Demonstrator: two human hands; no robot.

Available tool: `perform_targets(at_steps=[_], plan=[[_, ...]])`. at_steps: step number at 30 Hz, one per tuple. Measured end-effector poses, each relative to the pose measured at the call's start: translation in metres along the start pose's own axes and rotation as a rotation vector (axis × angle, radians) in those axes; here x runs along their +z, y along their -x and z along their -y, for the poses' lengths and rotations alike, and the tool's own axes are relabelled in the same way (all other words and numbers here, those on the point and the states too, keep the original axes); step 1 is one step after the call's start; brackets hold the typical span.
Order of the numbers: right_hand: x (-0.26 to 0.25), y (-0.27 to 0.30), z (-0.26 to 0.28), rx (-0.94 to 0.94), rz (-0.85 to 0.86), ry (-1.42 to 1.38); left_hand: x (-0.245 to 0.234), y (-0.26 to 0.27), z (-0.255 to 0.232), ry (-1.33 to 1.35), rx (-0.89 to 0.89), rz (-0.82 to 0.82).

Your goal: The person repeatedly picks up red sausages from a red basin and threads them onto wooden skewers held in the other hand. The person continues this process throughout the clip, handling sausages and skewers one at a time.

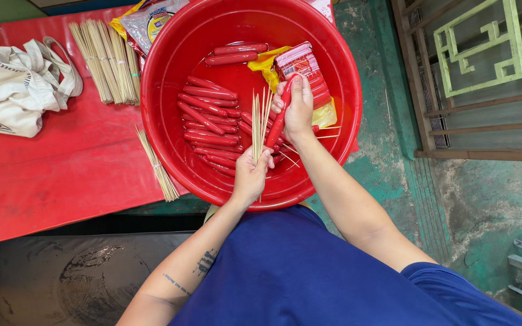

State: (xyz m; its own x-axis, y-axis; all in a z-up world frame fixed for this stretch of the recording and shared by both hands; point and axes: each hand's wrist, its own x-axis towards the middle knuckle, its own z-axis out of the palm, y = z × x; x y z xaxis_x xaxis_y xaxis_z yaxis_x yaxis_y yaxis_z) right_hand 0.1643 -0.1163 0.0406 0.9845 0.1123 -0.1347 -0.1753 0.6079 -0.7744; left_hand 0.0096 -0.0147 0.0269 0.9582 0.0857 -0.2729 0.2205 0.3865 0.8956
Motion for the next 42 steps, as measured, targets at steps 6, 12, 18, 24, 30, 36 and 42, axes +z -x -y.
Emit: perform_targets(at_steps=[6,12,18,24,30,36,42], plan=[[-0.001,-0.005,0.005,-0.032,-0.041,0.001,-0.004,-0.002,0.005,0.003,0.004,0.047],[-0.001,-0.007,0.006,-0.035,-0.036,0.018,-0.007,-0.004,0.011,0.045,-0.006,0.070],[0.000,-0.005,0.007,-0.022,-0.047,0.023,-0.011,-0.004,0.013,0.091,-0.069,0.099],[-0.012,-0.016,0.006,0.050,-0.012,0.032,-0.010,-0.011,0.000,-0.133,-0.163,0.046],[-0.053,-0.047,0.008,0.252,0.145,0.696,-0.040,-0.022,0.005,-0.382,-0.113,-0.209],[-0.082,-0.017,-0.006,-0.109,0.493,1.677,-0.074,-0.030,0.039,-0.200,0.002,-0.199],[-0.077,0.006,-0.027,-0.172,0.588,1.947,-0.074,-0.028,0.051,-0.009,-0.148,-0.223]])
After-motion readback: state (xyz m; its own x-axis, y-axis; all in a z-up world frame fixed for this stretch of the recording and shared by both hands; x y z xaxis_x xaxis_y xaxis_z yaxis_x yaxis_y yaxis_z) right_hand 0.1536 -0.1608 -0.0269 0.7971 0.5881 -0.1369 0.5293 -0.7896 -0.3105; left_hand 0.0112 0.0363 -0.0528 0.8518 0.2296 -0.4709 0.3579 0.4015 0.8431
